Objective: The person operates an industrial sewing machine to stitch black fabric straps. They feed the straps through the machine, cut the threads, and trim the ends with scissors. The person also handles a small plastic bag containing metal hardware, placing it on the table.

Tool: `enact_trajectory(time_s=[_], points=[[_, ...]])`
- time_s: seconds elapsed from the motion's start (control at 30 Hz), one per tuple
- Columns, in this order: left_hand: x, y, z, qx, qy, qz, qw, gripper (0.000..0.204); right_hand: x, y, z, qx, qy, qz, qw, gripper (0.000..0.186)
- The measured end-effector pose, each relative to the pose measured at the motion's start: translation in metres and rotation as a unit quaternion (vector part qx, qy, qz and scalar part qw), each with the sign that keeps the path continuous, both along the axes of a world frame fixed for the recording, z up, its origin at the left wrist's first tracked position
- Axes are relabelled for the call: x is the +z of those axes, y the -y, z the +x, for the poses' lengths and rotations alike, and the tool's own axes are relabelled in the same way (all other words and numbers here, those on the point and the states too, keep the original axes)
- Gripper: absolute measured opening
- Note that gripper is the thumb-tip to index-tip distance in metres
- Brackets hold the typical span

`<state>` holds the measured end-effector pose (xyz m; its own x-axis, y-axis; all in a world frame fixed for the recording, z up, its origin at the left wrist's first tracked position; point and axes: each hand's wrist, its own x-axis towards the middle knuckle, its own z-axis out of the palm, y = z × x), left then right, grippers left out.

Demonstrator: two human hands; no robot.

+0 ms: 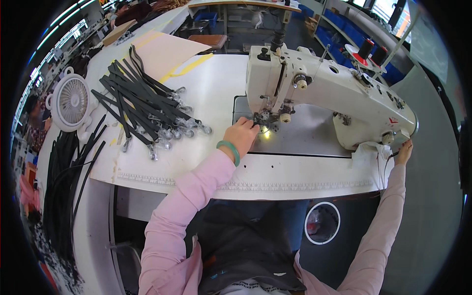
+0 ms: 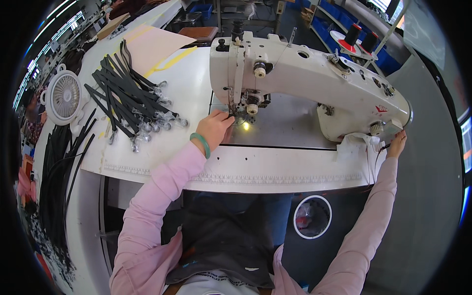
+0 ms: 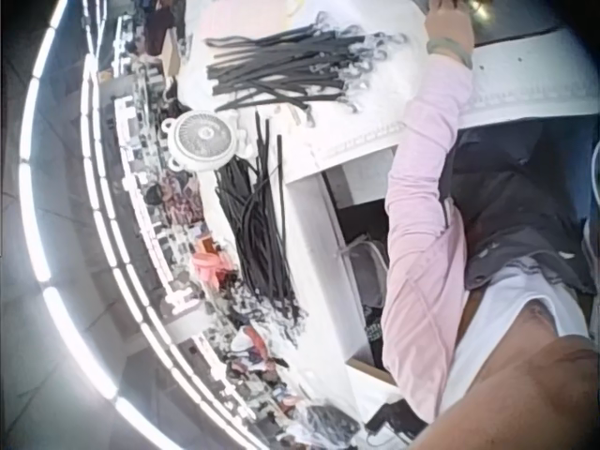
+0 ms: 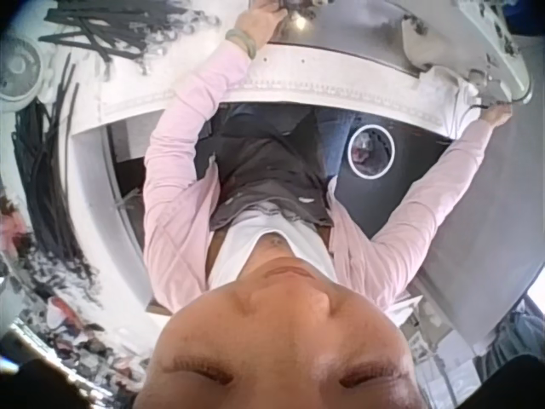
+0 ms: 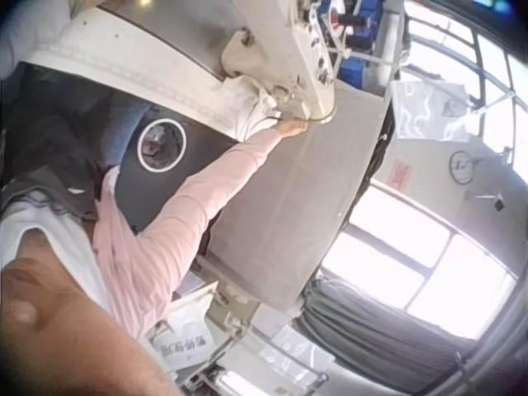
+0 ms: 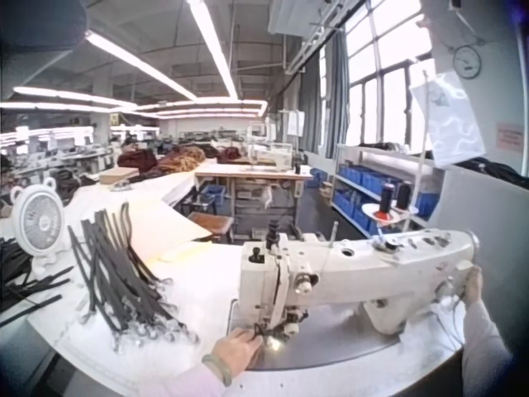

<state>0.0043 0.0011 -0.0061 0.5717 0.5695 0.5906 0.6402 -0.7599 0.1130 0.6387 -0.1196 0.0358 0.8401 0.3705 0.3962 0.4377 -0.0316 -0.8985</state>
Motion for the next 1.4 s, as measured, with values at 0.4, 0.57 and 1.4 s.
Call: enact_trajectory(time_s=[0.4, 0.57, 1.4], points=[[0.013, -0.007, -0.012, 0.04, -0.122, 0.057, 0.99, 0.019, 0.052, -0.021, 0.02, -0.059, 0.186, -0.063, 0.979, 0.049], [0.015, -0.051, -0.018, 0.163, -0.138, 0.021, 0.977, 0.01, 0.108, -0.034, 0.058, -0.048, 0.327, -0.283, 0.901, 0.053], [0.045, 0.061, -0.239, 0.143, -0.182, -0.029, 0.972, 0.01, 0.012, 0.038, -0.222, 0.174, 0.028, 0.036, 0.984, 0.039]])
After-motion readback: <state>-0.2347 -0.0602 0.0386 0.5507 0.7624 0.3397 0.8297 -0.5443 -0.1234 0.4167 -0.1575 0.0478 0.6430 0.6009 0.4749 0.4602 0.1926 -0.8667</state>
